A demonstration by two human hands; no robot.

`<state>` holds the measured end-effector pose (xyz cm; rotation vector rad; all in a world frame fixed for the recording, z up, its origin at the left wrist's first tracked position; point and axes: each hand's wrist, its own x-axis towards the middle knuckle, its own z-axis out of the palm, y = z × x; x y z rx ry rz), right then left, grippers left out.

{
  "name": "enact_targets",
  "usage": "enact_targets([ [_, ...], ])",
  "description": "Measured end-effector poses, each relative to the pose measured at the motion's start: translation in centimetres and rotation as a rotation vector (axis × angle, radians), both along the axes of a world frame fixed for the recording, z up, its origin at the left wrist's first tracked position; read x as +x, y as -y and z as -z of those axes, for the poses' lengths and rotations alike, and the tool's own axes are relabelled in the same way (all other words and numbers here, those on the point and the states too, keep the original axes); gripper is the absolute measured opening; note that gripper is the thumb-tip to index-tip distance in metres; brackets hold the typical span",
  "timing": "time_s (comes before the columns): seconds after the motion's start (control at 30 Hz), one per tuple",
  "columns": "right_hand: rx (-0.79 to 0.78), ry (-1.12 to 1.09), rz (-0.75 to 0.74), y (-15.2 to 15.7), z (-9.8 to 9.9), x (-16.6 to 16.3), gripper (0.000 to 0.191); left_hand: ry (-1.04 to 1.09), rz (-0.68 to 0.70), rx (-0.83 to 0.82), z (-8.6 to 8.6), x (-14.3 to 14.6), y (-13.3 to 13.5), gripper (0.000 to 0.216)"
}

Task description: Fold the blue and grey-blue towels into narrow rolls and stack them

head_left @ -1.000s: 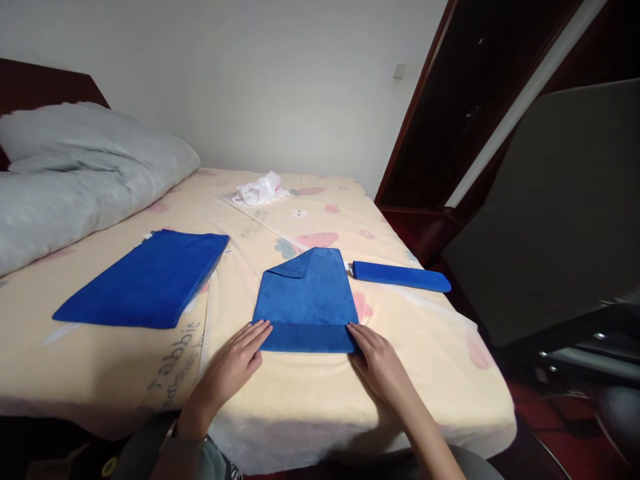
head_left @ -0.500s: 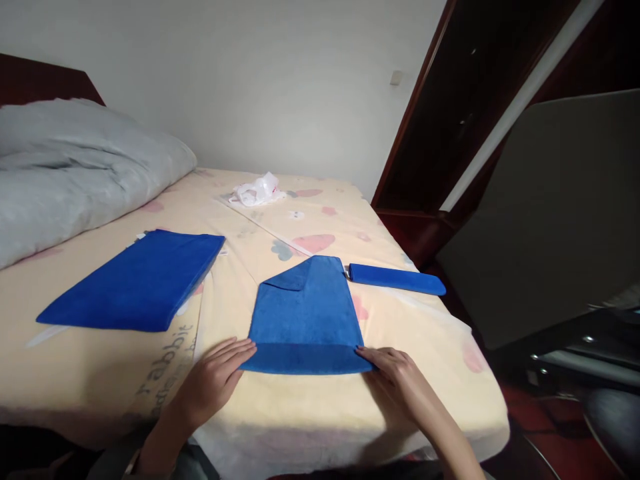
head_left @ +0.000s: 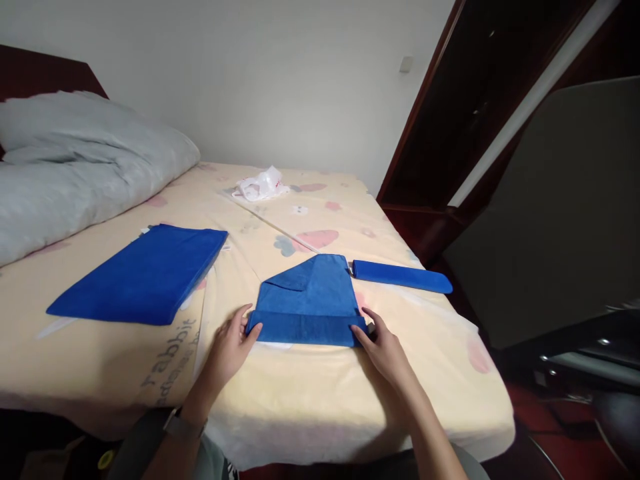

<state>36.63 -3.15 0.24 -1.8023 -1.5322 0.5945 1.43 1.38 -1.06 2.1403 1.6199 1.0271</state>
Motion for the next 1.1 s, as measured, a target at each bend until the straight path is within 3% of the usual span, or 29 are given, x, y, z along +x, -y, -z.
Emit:
enact_targets([
  [0.33, 0.034, 0.127, -0.082, 2.3, 0.0, 0.8, 0.040, -0.203, -0.001, 0.140, -0.9, -1.1, 1.6, 0.029],
  [0.43, 0.224, 0.331, 0.029, 2.6, -0.1, 0.4, 0.036, -0.298, -0.014, 0.281, -1.9, -0.6, 2.5, 0.031],
  [0.5, 0.380, 0.422, 0.045, 2.5, -0.4, -1.5, 0.037, -0.356, 0.020, 0.357, -2.7, 0.9, 3.1, 0.037],
  [0.57, 0.453, 0.491, -0.090, 2.4, -0.7, -4.6, 0.041, -0.447, 0.136, 0.373, -3.1, 3.2, 3.8, 0.047],
  [0.67, 0.413, 0.581, -0.375, 2.0, -0.5, -9.1, 0.053, -0.564, 0.330, 0.327, -2.6, 6.2, 4.1, 0.061],
  [0.73, 0.373, 0.598, -0.441, 1.7, 0.0, -10.4, 0.055, -0.590, 0.396, 0.292, -1.9, 7.0, 3.9, 0.064],
  [0.83, 0.346, 0.628, -0.468, 1.4, 0.9, -9.2, 0.056, -0.607, 0.432, 0.258, -1.2, 6.2, 3.3, 0.062],
  [1.1, 0.310, 0.618, -0.424, 2.8, 2.0, -0.6, 0.053, -0.640, 0.449, 0.198, -0.8, 0.4, 2.5, 0.058],
])
